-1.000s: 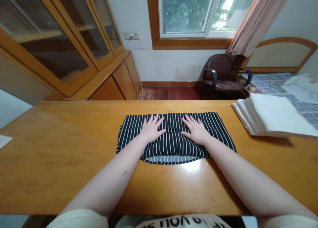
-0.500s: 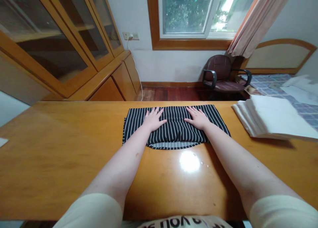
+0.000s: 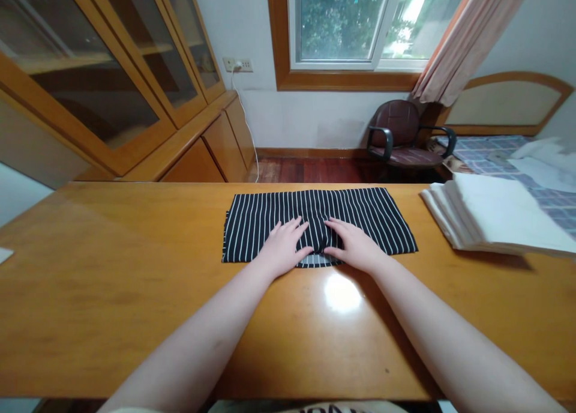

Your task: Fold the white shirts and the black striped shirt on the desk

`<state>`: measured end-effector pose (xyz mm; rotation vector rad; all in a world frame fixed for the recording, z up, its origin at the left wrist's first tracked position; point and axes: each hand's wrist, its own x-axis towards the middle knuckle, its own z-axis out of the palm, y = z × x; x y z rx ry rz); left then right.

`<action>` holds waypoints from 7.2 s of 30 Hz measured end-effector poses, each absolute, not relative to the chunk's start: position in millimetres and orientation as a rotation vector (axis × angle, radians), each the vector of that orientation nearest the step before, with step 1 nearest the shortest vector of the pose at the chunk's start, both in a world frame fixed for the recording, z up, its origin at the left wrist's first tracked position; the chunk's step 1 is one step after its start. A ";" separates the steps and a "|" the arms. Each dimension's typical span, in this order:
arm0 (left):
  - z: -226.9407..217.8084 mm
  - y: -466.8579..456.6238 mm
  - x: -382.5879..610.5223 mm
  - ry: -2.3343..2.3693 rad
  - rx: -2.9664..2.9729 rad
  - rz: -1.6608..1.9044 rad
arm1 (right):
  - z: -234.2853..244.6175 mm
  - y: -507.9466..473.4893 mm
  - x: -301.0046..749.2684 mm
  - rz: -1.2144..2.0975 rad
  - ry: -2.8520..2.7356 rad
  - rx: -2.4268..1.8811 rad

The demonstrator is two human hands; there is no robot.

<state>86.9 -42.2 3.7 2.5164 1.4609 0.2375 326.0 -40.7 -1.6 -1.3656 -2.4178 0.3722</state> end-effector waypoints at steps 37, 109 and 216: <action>20.6 -65.2 86.2 1.226 2.550 0.367 | 5.3 -60.4 318.5 0.415 -2.306 -1.253; -17.9 -16.8 -2.0 2.401 1.796 0.340 | -30.0 -21.2 388.0 0.101 -1.774 -2.424; 24.0 -33.0 -31.1 2.286 1.532 0.327 | -9.2 -70.7 310.6 0.421 -2.577 -1.525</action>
